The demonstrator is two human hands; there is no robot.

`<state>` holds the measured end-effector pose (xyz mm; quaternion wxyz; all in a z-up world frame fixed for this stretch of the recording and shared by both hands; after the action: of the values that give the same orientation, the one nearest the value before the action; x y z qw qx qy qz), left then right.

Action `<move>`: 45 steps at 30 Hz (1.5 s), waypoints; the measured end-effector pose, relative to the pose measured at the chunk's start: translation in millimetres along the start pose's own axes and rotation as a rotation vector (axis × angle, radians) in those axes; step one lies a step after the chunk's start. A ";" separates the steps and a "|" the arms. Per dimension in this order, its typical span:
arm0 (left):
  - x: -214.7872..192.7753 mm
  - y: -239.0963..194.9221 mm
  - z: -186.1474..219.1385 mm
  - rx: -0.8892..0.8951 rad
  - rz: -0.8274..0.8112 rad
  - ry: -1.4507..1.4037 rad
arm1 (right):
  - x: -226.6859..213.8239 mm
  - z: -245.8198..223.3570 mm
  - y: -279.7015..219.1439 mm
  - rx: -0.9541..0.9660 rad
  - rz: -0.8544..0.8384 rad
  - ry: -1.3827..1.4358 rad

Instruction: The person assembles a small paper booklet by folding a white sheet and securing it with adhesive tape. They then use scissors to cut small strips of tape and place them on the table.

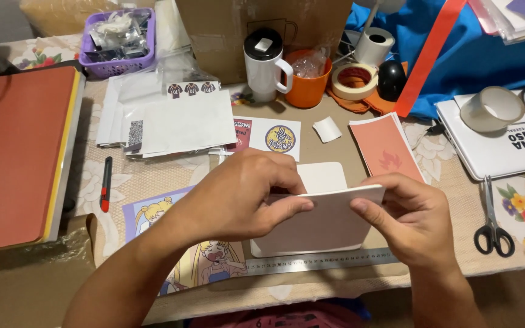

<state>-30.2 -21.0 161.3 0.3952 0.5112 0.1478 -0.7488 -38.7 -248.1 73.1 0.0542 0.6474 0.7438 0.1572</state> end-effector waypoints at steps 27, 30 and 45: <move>98.5 -118.9 -163.4 -0.145 -0.118 -0.855 | 27.3 107.3 -2.8 0.209 0.193 0.470; 124.6 -152.0 -153.0 -0.303 0.076 -1.314 | 34.3 101.6 -8.2 0.252 0.249 0.543; 79.7 -198.4 -133.5 -0.609 0.660 -0.968 | 8.5 147.2 -35.2 0.419 -0.163 0.322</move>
<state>-104.1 155.2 -3.2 0.7527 0.0005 -0.0061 -0.6584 -31.5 -219.7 -75.7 -0.1871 0.5490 0.8089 0.0960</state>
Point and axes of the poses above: each hand's wrist, its own y-axis towards the middle knuckle, its own x-axis out of the palm, z = x × y, the point moved 9 cm from there along y, towards the middle knuckle, and after that the axes turned 13 degrees about y, right-handed, at the moved point
